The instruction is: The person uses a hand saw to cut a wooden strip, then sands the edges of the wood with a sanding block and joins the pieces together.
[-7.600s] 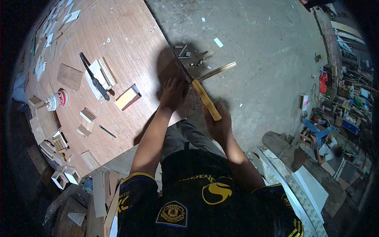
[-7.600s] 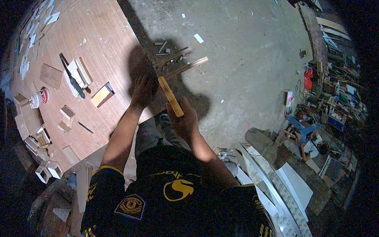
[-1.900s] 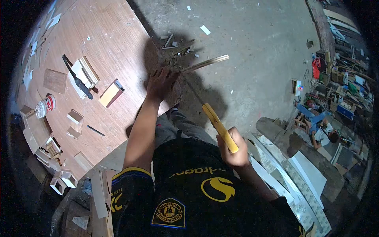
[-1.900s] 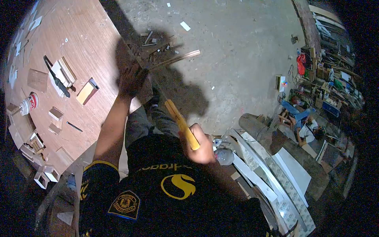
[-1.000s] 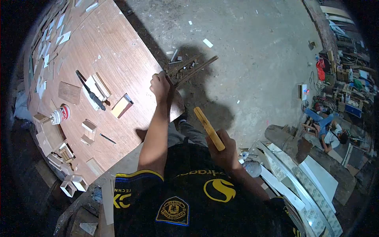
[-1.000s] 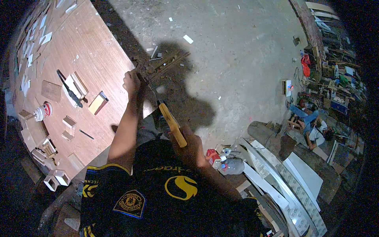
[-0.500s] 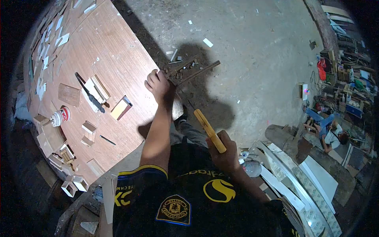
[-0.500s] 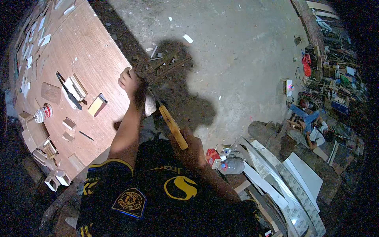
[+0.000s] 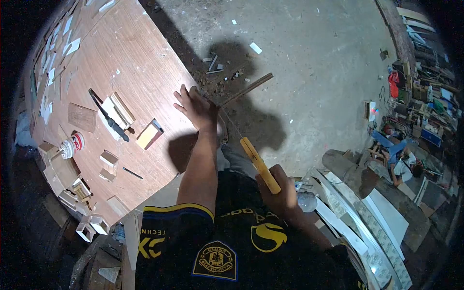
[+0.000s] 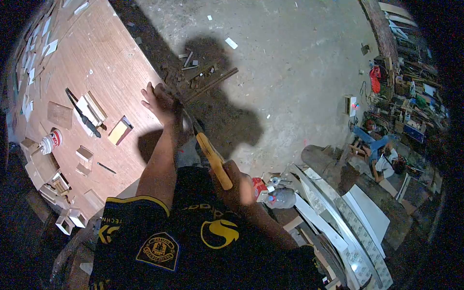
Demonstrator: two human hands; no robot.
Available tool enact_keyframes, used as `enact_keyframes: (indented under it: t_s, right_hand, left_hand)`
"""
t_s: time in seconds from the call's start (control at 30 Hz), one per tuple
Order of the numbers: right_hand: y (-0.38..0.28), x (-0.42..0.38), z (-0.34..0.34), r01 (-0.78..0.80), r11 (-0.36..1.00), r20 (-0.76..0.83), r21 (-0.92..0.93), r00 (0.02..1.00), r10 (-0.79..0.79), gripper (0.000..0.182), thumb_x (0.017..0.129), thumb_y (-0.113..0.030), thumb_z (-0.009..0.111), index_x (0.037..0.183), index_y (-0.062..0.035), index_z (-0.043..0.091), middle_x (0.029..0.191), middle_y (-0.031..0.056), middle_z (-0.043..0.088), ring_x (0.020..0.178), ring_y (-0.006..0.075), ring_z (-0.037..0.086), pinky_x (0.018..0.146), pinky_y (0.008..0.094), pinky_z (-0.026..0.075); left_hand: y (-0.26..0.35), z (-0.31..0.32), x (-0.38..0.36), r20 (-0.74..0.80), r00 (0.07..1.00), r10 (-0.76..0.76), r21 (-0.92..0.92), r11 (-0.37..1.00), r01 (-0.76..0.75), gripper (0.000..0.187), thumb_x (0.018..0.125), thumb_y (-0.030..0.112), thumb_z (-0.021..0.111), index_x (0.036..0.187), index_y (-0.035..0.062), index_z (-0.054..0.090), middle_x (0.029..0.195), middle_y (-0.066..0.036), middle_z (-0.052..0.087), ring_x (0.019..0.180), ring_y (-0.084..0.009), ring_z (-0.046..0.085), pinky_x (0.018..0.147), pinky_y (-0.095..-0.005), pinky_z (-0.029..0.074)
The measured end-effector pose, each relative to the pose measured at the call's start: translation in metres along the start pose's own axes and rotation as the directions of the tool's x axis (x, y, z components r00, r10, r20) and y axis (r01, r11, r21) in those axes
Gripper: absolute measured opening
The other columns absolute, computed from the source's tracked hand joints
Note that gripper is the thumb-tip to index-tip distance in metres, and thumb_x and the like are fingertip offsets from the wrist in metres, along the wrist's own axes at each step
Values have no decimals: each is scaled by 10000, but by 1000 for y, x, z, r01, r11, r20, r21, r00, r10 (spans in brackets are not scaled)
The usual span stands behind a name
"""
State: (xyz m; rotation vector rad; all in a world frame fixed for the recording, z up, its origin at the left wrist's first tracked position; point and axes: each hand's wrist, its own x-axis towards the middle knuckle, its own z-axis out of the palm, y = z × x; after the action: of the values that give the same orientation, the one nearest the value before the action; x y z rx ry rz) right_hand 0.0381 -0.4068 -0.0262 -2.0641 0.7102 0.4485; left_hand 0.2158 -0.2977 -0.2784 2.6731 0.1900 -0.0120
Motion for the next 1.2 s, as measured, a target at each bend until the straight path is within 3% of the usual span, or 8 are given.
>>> enact_keyframes:
  t_s: [0.2, 0.37, 0.47, 0.57, 0.63, 0.73, 0.97, 1.2]
  right_hand:
    - [-12, 4, -5, 19, 996, 2, -91, 1000, -19, 187, 891, -133, 674, 895, -40, 512, 733, 134, 583, 628, 283, 623, 567, 360, 478]
    - [-8, 8, -5, 104, 991, -14, -83, 994, -106, 231, 843, -169, 733, 925, -65, 544, 703, 112, 624, 602, 263, 651, 524, 349, 478]
    - [-12, 14, -5, 161, 967, -47, -199, 984, -174, 221, 838, -151, 739, 887, -64, 541, 685, 87, 613, 594, 199, 625, 532, 318, 466]
    - [-11, 11, -11, 156, 971, -66, -184, 983, -170, 142, 859, -68, 702, 883, -21, 570, 718, 93, 581, 589, 220, 608, 503, 337, 457]
    - [-7, 5, -15, 89, 995, -21, -48, 996, -90, 153, 858, -86, 706, 881, -22, 568, 706, 97, 596, 584, 221, 621, 504, 338, 458]
    - [-14, 8, -19, 46, 988, 0, -146, 999, -47, 247, 846, -202, 741, 910, -79, 536, 698, 123, 639, 634, 276, 683, 538, 348, 504]
    - [-25, 16, -21, -131, 979, 118, -156, 982, 150, 288, 877, -260, 710, 965, -50, 534, 719, 167, 651, 654, 304, 693, 542, 378, 518]
    - [-17, 29, -2, -110, 983, 111, -148, 986, 127, 277, 875, -242, 713, 937, -43, 532, 711, 159, 654, 672, 286, 703, 555, 369, 524]
  left_hand:
    - [-19, 23, -3, 2, 993, 118, 166, 979, -117, 504, 804, 158, 525, 1276, -11, 483, 1472, -174, 301, 1447, -409, 149, 1141, -649, 105]
    - [-16, 15, -1, -4, 993, 119, -39, 992, -119, 536, 759, 195, 577, 1248, -13, 506, 1436, -190, 347, 1441, -422, 165, 1129, -669, 105]
    - [-9, 12, 1, -107, 992, -65, -285, 958, 32, 543, 764, 266, 594, 1234, 4, 519, 1438, -202, 357, 1440, -427, 163, 1121, -675, 116]
    - [2, -13, 12, 172, 974, -149, -312, 929, 197, 612, 815, 456, 593, 1244, 26, 521, 1438, -223, 361, 1425, -463, 175, 1110, -682, 131]
    - [-15, 18, 7, -177, 974, 140, -281, 942, -186, 735, 825, 646, 533, 1241, 40, 528, 1435, -241, 359, 1398, -519, 188, 1100, -685, 143]
    - [-17, 21, 1, -203, 957, 205, -80, 971, -225, 808, 806, 726, 514, 1242, 46, 500, 1423, -248, 357, 1370, -557, 206, 1104, -676, 154]
    - [-10, 6, 0, -133, 967, 219, -35, 974, -225, 793, 802, 704, 555, 1263, 67, 456, 1410, -232, 366, 1357, -550, 235, 1103, -667, 180]
    - [-21, 14, -1, -106, 963, 248, 89, 967, -239, 738, 825, 660, 575, 1253, 68, 467, 1439, -196, 333, 1363, -515, 243, 1108, -651, 195]
